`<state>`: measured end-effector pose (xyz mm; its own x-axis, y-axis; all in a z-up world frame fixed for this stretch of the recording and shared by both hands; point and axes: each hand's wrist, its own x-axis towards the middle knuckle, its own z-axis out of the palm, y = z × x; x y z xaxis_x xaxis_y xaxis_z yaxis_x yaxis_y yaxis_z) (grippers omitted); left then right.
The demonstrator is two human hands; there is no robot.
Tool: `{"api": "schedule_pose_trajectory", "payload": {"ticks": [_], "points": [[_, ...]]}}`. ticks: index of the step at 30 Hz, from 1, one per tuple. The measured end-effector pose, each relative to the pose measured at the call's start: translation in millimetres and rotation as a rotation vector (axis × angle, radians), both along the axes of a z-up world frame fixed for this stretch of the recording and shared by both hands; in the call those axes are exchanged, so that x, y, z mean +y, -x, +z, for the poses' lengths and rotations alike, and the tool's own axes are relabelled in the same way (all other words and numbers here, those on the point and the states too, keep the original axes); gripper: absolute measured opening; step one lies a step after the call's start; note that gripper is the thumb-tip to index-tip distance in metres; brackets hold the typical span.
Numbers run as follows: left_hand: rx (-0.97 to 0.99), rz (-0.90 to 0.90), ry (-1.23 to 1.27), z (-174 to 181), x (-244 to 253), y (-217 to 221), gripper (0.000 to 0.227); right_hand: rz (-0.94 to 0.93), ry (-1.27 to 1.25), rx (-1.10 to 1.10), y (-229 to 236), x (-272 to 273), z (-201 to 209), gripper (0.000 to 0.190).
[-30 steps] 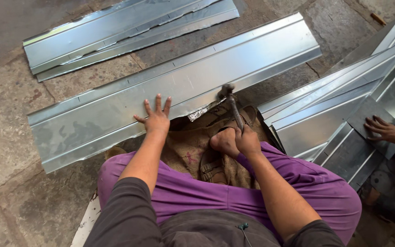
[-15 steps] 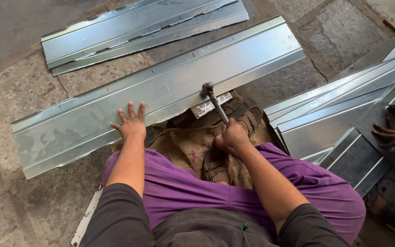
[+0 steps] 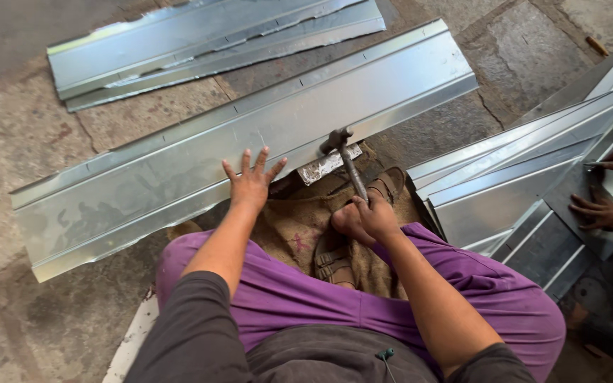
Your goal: The person sits on the floor and uses a hammer to repeatedly strike a long metal sheet resting on a small wooden block. They adjust the sheet's position multiple times to work on different sections, creating indentations or flattening the surface. Another person is visible in the background working on similar metal sheets.
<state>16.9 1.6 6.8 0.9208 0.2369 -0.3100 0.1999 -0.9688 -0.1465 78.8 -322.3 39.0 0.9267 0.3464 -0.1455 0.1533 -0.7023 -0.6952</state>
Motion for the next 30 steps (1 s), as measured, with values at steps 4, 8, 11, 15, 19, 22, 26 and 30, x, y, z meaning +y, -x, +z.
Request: {"api": "schedule_pose_trajectory", "payload": {"ticks": [4, 8, 11, 15, 19, 22, 26, 30], "points": [[0.060, 0.010, 0.043, 14.9, -2.7, -5.1, 0.098, -0.162, -0.072, 0.164, -9.0, -14.9, 36.0, 0.027], [0.009, 0.006, 0.053, 17.6, -11.4, -5.3, 0.092, -0.069, -0.519, -0.394, -42.4, -56.6, 108.1, 0.024], [0.025, 0.014, 0.059, 20.2, -11.0, -4.7, 0.091, -0.125, -1.164, -0.620, -63.4, -103.8, 179.6, 0.021], [0.043, 0.004, 0.049, 20.9, -7.3, -3.8, 0.092, 0.039, -1.317, -0.970, -58.1, -113.7, 188.2, 0.025], [0.048, 0.008, -0.020, 18.6, -4.8, -8.5, 0.094, 0.049, -0.705, -0.636, -22.3, -32.6, 72.5, 0.034], [0.052, 0.015, -0.028, 15.7, -8.6, -1.5, 0.095, 0.136, 0.089, -0.224, 13.4, -7.1, 16.8, 0.042], [0.032, 0.027, -0.006, 21.2, -10.3, -4.9, 0.096, -0.066, 0.013, -0.127, 20.7, -6.7, 40.4, 0.044], [0.119, 0.028, -0.003, 22.7, -12.5, -2.5, 0.096, 0.105, 0.519, -1.496, 0.4, -28.1, 118.3, 0.027]]}}
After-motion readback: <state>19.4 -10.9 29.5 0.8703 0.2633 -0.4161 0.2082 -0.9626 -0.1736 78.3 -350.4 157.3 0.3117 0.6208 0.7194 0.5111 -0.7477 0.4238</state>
